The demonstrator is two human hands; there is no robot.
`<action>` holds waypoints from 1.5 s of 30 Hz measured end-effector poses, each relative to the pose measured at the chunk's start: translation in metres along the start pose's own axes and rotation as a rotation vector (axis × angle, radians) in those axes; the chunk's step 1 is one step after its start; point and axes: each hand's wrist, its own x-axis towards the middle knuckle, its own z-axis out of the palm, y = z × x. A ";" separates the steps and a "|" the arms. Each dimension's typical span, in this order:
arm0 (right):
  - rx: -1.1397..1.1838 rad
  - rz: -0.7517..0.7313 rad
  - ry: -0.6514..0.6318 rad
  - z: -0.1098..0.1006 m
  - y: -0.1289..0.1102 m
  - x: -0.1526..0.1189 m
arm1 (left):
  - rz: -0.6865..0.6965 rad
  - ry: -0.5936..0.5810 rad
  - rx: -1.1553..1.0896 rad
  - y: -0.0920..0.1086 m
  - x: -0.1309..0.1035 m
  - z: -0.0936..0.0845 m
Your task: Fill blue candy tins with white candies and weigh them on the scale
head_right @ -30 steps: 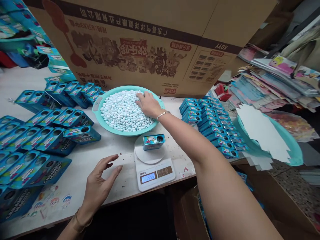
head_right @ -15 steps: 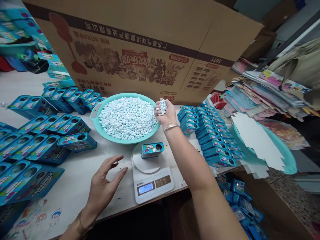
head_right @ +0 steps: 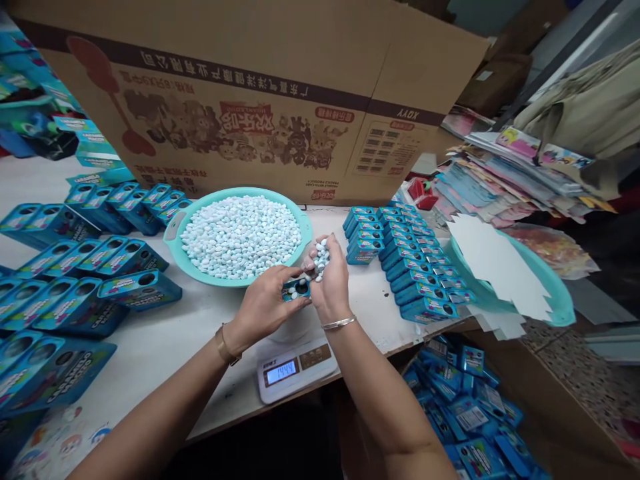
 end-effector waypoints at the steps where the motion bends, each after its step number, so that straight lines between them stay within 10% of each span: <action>1: -0.012 -0.023 -0.004 0.000 0.001 -0.002 | -0.007 -0.010 -0.034 0.000 -0.001 0.000; 11: -0.089 -0.203 0.003 0.004 0.010 -0.013 | -0.041 0.006 -0.157 -0.002 -0.006 0.005; 18: 0.170 0.089 0.056 -0.003 -0.003 0.002 | -0.057 -0.015 -0.109 0.000 -0.006 0.004; 30: 0.496 0.151 -0.111 -0.071 -0.049 -0.011 | 0.060 0.240 -0.122 -0.007 -0.044 -0.026; 45: 0.444 0.113 -0.056 -0.130 -0.030 -0.059 | 0.135 0.371 0.179 -0.008 -0.084 -0.027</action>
